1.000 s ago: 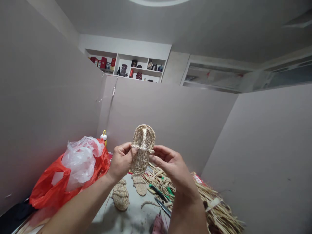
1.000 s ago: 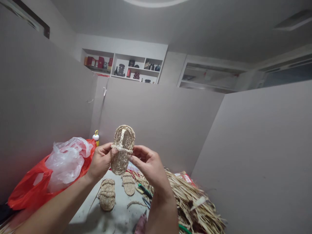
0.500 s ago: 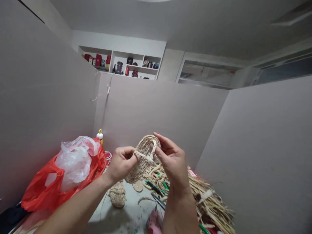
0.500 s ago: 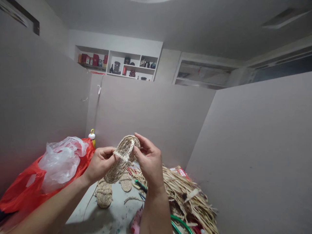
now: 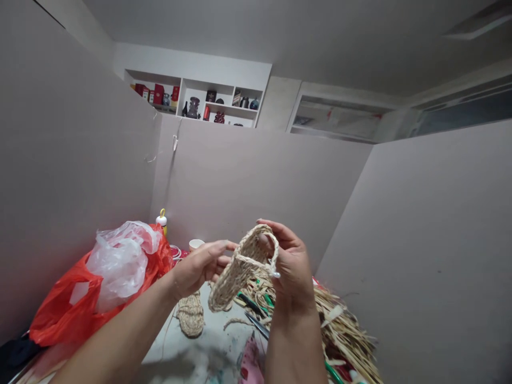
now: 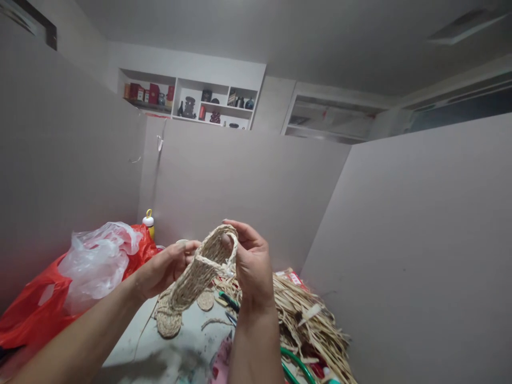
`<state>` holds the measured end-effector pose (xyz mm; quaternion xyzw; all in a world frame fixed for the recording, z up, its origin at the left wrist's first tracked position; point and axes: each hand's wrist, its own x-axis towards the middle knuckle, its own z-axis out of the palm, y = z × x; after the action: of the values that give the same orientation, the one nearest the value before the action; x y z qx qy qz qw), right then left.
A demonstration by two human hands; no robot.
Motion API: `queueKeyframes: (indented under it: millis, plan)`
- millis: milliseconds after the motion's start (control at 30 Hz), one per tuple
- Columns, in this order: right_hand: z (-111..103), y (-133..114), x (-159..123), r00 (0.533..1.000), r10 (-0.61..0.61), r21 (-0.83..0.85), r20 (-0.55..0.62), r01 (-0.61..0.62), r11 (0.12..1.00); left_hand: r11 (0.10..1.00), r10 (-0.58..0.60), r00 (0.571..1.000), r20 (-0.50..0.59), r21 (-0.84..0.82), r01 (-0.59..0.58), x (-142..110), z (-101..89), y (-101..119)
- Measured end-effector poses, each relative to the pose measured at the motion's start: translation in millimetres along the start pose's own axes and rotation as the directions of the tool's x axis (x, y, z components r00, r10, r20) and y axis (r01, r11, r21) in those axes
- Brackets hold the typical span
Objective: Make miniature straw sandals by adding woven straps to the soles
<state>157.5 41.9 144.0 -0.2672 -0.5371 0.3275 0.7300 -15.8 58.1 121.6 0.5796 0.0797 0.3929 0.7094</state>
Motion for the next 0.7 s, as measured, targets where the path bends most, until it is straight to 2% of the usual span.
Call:
queueKeyframes:
  millis: [67,133,200,333,467,567,633,700]
  plan:
    - [1,-2,-1,1.000,0.010,-0.002,0.004,-0.010,1.000,0.986,-0.121,0.987,0.109,-0.098,0.131,1,-1.1,-2]
    - [0,-2,-2,1.000,0.010,-0.014,0.021,-0.010,1.000,0.971,-0.177,0.966,0.187,-0.125,0.202,2,0.0,-6]
    - [-1,0,-2,0.998,0.025,-0.008,0.052,-0.024,1.000,0.964,-0.185,0.959,0.216,-0.152,0.220,2,2.9,-10]
    - [-5,3,-2,0.991,0.059,0.005,0.123,-0.060,0.998,0.964,-0.150,0.968,0.201,-0.186,0.188,3,9.3,-17]
    - [-6,4,-2,0.978,0.071,0.032,0.194,-0.079,0.996,0.966,-0.105,0.986,0.130,-0.224,0.132,3,11.8,-18]
    - [-3,6,0,0.973,0.077,0.040,0.216,-0.088,0.995,0.971,-0.033,0.999,0.039,-0.236,0.041,2,13.2,-16]
    - [-2,9,4,0.985,0.086,0.054,0.146,-0.095,0.994,0.979,0.035,0.998,-0.050,-0.197,-0.044,1,14.1,-13]
    - [-2,14,9,0.997,0.080,0.091,0.023,-0.082,0.992,0.980,0.128,0.977,-0.168,-0.131,-0.151,1,14.1,-10]
